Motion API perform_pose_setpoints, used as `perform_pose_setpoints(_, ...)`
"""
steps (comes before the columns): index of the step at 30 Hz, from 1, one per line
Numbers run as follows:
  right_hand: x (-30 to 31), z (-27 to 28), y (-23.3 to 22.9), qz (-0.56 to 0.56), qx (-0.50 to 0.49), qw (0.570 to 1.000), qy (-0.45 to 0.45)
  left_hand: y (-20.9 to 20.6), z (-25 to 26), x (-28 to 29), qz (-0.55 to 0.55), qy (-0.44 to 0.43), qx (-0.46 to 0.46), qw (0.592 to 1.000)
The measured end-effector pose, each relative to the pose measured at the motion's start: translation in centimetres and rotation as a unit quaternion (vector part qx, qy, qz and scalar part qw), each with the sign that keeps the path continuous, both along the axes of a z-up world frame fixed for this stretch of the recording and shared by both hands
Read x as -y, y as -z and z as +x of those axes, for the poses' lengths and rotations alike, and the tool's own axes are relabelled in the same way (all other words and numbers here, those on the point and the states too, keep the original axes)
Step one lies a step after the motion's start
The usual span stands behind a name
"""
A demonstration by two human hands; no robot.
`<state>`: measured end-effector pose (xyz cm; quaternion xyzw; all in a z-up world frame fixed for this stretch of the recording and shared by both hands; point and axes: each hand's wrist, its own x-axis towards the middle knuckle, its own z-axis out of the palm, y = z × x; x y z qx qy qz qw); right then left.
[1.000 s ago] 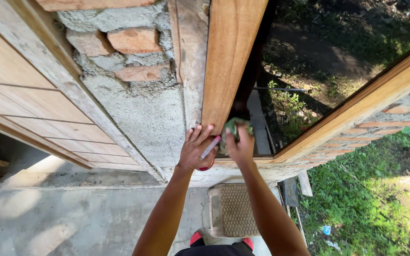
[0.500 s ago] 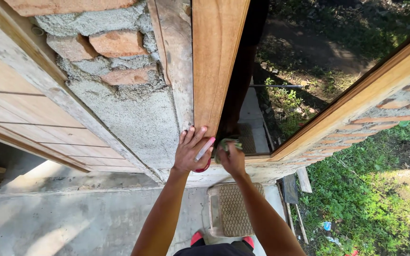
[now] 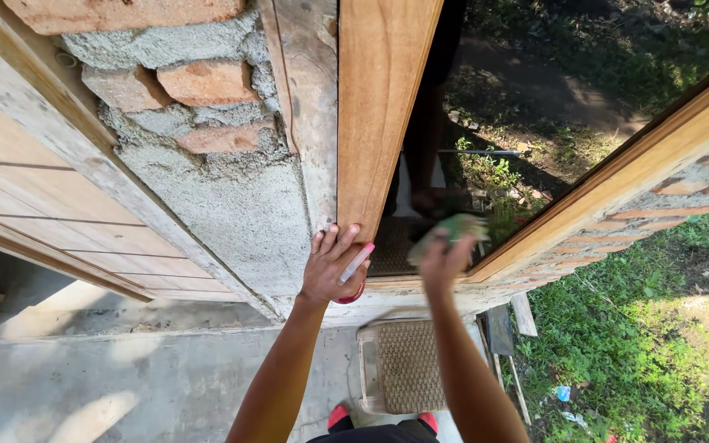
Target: The person is cleaning an outdoor glass window using a spray bottle and a cloth.
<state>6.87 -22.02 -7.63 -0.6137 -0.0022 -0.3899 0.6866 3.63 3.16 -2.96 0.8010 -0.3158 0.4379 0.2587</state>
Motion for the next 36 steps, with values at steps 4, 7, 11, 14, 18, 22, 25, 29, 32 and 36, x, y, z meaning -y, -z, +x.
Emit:
perform_pose_setpoints(4,-7.0,-3.4,-5.3,-0.328,0.045,0.943,0.034,1.2,0.2,-0.4,0.032,-0.018,-0.021,0.999)
perform_pose_setpoints(7,-5.2,-3.0,-4.8,-0.359,0.042,0.933,-0.005,0.7,-0.1,-0.4,0.029,-0.017,-0.02,0.999)
perform_pose_setpoints(11,3.1,-1.7,-1.1,-0.29,0.006,0.954,0.078,0.9,0.0,-0.1,0.021,-0.017,-0.024,0.999)
perform_pose_setpoints(14,7.1,-2.0,-2.9,-0.188,0.002,0.971,0.145,0.9,0.1,0.0,0.009,-0.008,-0.03,0.999)
perform_pose_setpoints(18,7.6,-1.9,-3.3,-0.102,-0.02,0.979,0.177,1.0,0.2,0.4,-0.005,-0.002,-0.033,0.999)
perform_pose_setpoints(22,1.3,-2.5,-0.8,-0.139,-0.034,0.98,0.136,1.5,0.2,0.4,0.0,-0.001,-0.05,0.999)
perform_pose_setpoints(25,-3.3,-3.9,-1.8,-0.284,-0.02,0.957,0.057,1.5,0.1,0.5,0.011,-0.016,-0.028,0.999)
perform_pose_setpoints(29,-2.5,-4.5,-2.1,-0.379,-0.027,0.925,0.021,1.6,0.1,0.4,0.009,-0.008,-0.037,0.999)
perform_pose_setpoints(32,2.2,-3.9,-1.8,-0.331,-0.07,0.94,0.038,2.0,0.3,0.6,0.002,-0.004,-0.034,0.999)
perform_pose_setpoints(36,8.6,-4.0,-2.5,-0.214,-0.082,0.97,0.08,2.0,0.4,0.6,-0.005,-0.001,-0.039,0.999)
